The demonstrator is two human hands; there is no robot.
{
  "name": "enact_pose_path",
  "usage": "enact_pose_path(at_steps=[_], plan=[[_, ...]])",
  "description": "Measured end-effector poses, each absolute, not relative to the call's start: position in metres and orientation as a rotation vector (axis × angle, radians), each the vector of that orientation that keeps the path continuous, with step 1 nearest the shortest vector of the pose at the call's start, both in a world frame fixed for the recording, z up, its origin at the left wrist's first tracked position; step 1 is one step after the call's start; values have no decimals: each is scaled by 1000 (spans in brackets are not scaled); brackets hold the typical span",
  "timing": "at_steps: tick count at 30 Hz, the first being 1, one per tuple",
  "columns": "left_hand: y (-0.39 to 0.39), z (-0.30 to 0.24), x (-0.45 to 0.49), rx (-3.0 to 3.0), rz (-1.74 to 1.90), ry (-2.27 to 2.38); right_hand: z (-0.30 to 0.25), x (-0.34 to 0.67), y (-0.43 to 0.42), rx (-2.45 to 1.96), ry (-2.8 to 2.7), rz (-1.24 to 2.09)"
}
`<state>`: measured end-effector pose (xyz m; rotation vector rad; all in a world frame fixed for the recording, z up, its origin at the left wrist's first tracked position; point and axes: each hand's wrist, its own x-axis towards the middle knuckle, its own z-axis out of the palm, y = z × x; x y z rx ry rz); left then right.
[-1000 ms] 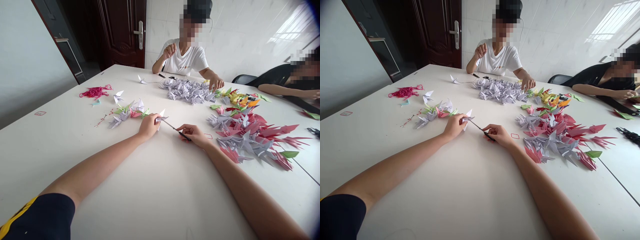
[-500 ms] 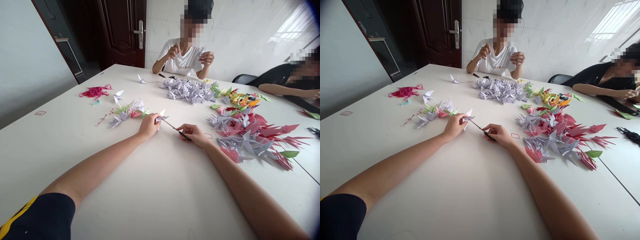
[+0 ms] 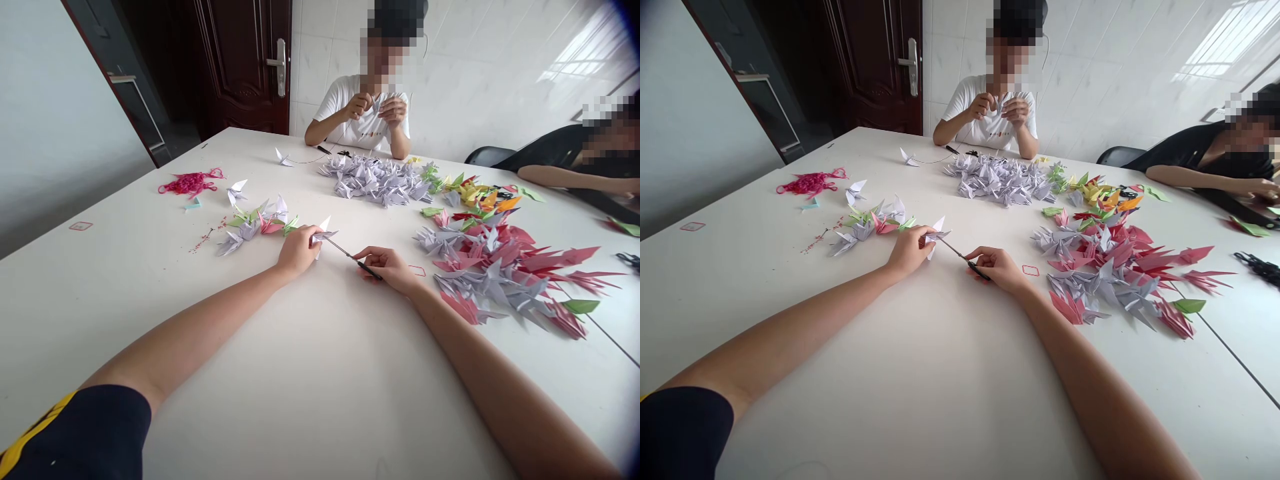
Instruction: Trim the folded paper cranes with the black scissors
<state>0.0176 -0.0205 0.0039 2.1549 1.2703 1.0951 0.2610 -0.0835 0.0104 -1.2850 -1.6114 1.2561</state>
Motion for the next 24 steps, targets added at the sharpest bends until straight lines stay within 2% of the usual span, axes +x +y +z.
enact_pose_path(at_steps=[24], plan=[[-21, 3, 19, 1970, 1195, 1214, 8, 264, -82, -1266, -1629, 1275]])
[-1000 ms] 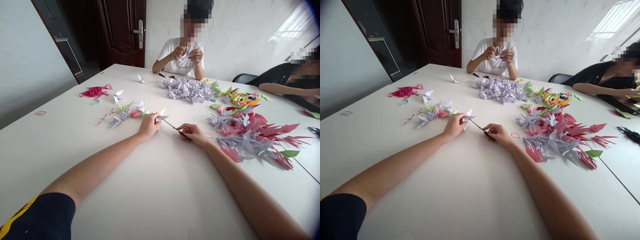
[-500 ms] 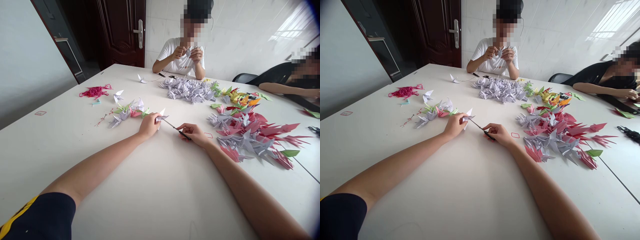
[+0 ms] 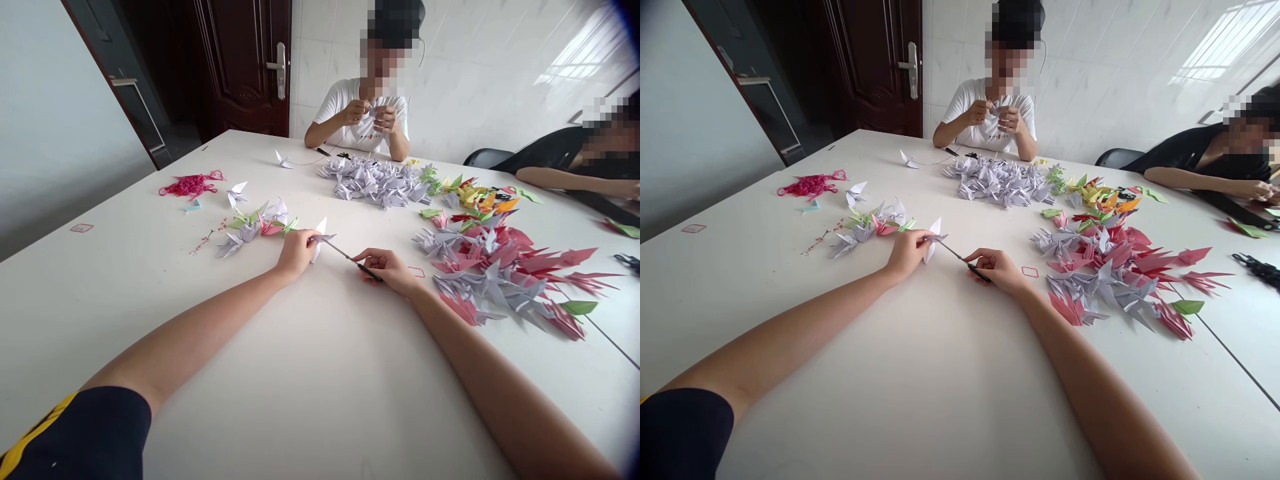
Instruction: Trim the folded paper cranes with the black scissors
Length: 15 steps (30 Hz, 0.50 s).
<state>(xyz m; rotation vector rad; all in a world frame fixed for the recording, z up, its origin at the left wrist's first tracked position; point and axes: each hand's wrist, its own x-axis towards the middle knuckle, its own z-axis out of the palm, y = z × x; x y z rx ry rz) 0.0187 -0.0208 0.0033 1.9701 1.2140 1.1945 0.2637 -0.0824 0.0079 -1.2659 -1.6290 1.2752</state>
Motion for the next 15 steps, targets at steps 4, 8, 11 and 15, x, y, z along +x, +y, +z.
enact_pose_path(at_steps=[4, 8, 11, 15], plan=[[-20, 3, 18, 1917, 1230, 1201, 9, 263, -83, -1260, -1634, 1280], [-20, 2, 18, 1917, 1256, 1181, 10, 263, -83, -1256, -1635, 1286], [-19, 2, 18, 1917, 1263, 1169, 10, 263, -83, -1251, -1624, 1298], [-19, 1, 18, 1914, 1265, 1178, 10, 264, -83, -1246, -1611, 1313]])
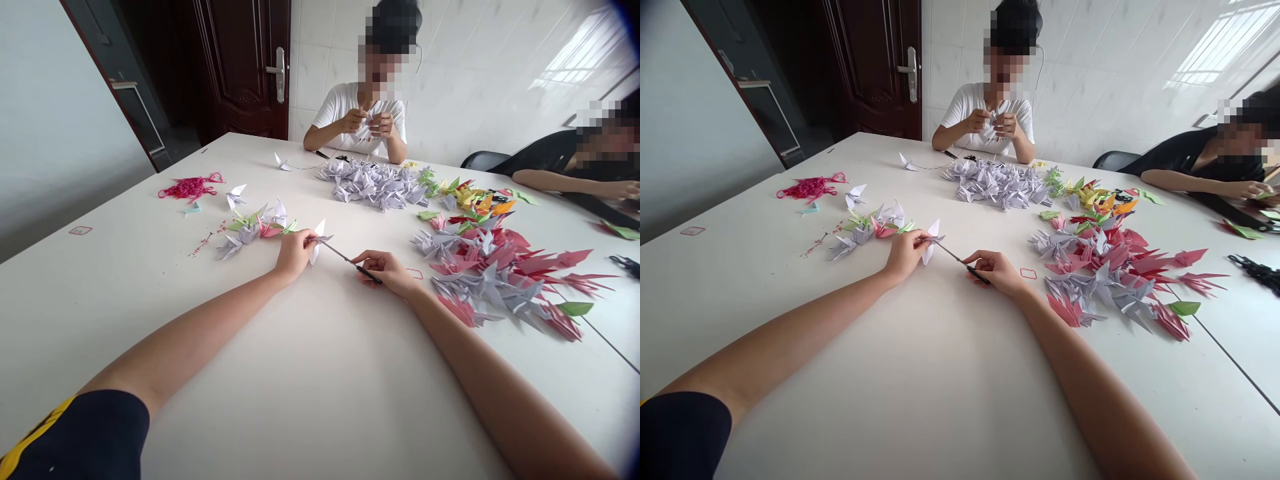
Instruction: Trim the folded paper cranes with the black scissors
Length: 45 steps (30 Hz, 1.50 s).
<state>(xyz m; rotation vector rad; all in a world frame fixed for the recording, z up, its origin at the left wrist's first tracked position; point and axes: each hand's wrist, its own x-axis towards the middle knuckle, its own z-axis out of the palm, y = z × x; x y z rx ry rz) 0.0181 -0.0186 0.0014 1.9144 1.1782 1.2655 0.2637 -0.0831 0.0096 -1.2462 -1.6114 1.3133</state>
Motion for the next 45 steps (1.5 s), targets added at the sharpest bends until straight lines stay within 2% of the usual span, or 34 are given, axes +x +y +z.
enact_pose_path(at_steps=[45], plan=[[-19, 2, 18, 1956, 1267, 1172, 6, 266, -81, -1250, -1625, 1293]])
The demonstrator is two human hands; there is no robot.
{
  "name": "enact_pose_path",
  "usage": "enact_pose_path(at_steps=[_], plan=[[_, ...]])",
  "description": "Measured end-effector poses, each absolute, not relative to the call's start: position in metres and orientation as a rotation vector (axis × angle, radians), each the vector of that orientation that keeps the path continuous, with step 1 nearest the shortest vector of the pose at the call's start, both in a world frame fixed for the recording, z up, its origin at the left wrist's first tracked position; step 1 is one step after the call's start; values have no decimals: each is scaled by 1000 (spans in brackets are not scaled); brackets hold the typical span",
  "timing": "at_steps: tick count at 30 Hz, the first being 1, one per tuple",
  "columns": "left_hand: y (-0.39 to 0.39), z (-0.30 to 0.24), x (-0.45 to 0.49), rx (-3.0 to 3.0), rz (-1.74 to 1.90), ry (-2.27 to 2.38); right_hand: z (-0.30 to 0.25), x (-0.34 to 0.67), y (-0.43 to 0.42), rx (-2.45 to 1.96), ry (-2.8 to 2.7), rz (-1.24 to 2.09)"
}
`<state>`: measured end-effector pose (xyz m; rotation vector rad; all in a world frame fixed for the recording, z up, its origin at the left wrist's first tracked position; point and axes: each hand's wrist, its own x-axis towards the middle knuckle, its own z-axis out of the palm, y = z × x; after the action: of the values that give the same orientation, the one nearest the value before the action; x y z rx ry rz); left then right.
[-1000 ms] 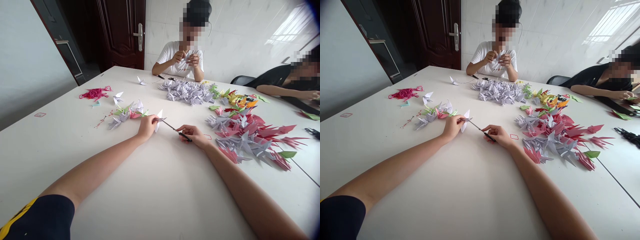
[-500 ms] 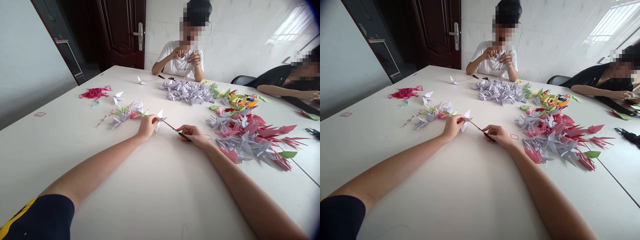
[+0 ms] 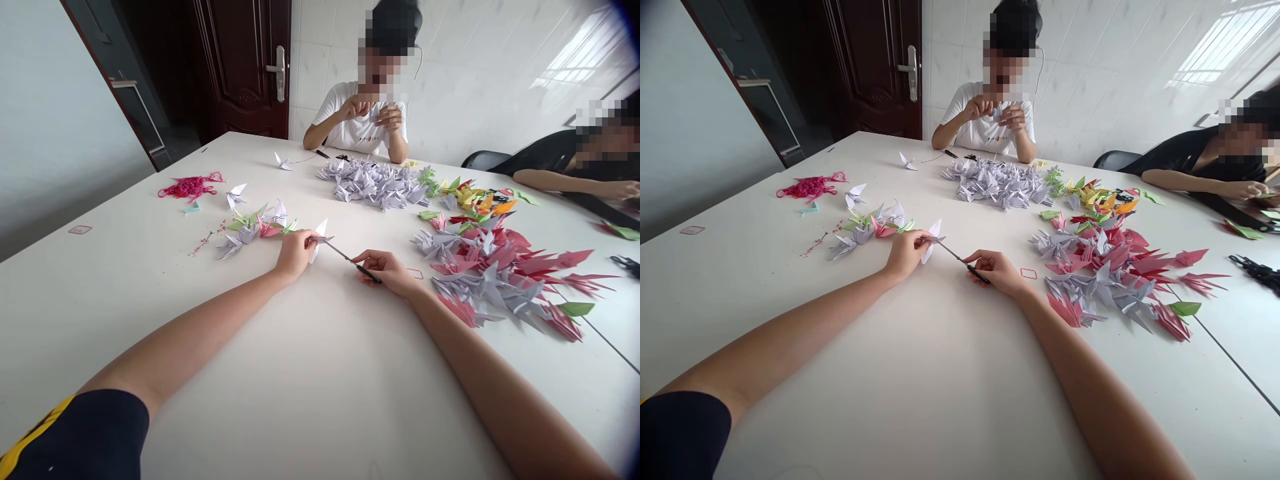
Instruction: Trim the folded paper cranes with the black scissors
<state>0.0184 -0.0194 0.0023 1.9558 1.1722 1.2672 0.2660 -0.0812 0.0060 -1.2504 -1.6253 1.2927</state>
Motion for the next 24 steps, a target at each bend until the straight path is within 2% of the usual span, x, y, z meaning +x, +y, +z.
enact_pose_path(at_steps=[24], plan=[[-22, 4, 18, 2145, 1214, 1183, 10, 263, -83, -1257, -1618, 1290]])
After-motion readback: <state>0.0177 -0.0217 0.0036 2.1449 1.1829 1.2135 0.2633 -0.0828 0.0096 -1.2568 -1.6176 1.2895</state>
